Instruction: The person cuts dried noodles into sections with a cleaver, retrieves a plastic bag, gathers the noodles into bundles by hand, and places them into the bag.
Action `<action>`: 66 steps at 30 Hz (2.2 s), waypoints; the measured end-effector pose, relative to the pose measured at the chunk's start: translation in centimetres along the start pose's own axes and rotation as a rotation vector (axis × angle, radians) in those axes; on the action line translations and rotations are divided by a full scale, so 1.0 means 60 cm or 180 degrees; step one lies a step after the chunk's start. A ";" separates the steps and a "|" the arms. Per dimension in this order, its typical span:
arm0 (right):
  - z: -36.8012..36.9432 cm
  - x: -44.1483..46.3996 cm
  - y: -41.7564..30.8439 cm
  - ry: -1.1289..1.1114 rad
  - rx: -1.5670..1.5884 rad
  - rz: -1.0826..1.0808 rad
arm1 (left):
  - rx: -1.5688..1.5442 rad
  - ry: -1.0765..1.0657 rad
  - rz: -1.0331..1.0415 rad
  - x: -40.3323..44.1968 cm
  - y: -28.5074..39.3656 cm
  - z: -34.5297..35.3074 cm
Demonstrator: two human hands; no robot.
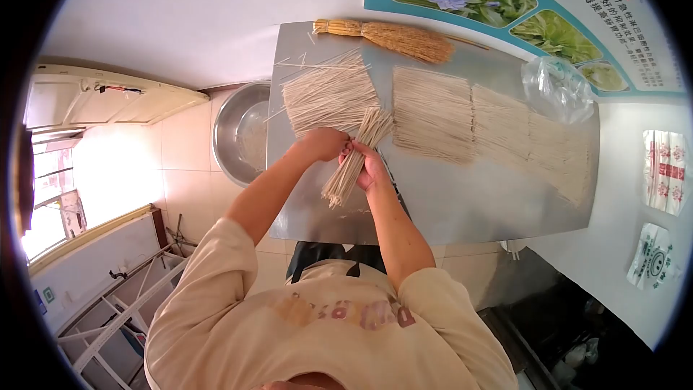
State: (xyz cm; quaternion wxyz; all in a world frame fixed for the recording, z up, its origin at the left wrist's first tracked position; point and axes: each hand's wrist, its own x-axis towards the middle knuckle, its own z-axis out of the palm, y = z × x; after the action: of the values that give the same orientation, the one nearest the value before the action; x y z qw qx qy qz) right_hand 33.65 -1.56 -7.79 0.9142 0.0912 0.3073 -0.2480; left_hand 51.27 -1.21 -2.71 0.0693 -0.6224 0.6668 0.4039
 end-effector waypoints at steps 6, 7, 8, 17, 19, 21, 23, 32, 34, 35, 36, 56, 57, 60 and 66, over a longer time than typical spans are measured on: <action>-0.005 -0.056 -0.014 0.0170 -0.0389 0.0364 | -0.1441 -0.0946 -0.0211 0.123 -0.014 -0.038; -0.007 -0.068 -0.012 0.0186 -0.0381 0.0342 | -0.1909 -0.0790 -0.0271 0.128 -0.023 -0.041; -0.008 -0.079 -0.009 0.0169 -0.0604 0.0388 | -0.2081 -0.0738 -0.0276 0.131 -0.031 -0.043; 0.084 -0.101 0.077 0.0121 -0.3198 -0.1972 | -0.3925 0.0180 0.1010 -0.131 0.047 -0.026; 0.092 -0.105 0.087 -0.0217 -0.3698 -0.2604 | -0.3877 0.0999 0.1126 -0.175 0.095 0.000; 0.116 -0.119 0.094 -0.0603 -0.4463 -0.3267 | -0.3792 0.1823 0.1222 -0.181 0.102 0.033; 0.109 -0.109 0.088 -0.0647 -0.4551 -0.2454 | -0.3451 0.2565 0.1090 -0.159 0.081 0.097; 0.005 -0.151 0.009 -0.0499 -0.7245 -0.3237 | -0.2252 0.2911 0.0758 -0.155 0.134 0.097; -0.016 -0.199 -0.040 -0.0555 -0.7288 -0.3134 | -0.1707 0.2893 0.1845 -0.183 0.165 0.076; -0.022 -0.224 -0.066 -0.0253 -0.5204 -0.1538 | -0.1479 0.2903 0.2316 -0.200 0.194 0.056; -0.020 -0.241 -0.076 0.0053 -0.3002 -0.0110 | -0.0745 0.2603 0.2531 -0.199 0.205 0.055; 0.132 -0.161 0.036 -0.0903 -0.3645 -0.0242 | -0.2501 0.2008 0.0088 -0.301 0.068 0.051; 0.138 -0.174 0.058 -0.1029 -0.4080 -0.0690 | -0.2453 0.1921 0.0060 -0.291 0.060 0.043; 0.097 -0.137 0.062 -0.1673 -0.5195 -0.1388 | -0.1960 0.1432 0.1674 -0.241 0.043 0.027; 0.089 -0.096 0.073 -0.2170 -0.6528 -0.2719 | -0.0525 0.1602 0.1649 -0.224 0.008 0.043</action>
State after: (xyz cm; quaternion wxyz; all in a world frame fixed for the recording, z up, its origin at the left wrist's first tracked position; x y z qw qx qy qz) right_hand 34.68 2.80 0.00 0.4364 -0.8744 0.1077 -0.1826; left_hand 52.66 10.77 3.80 -0.2517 -0.5163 0.7637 0.2947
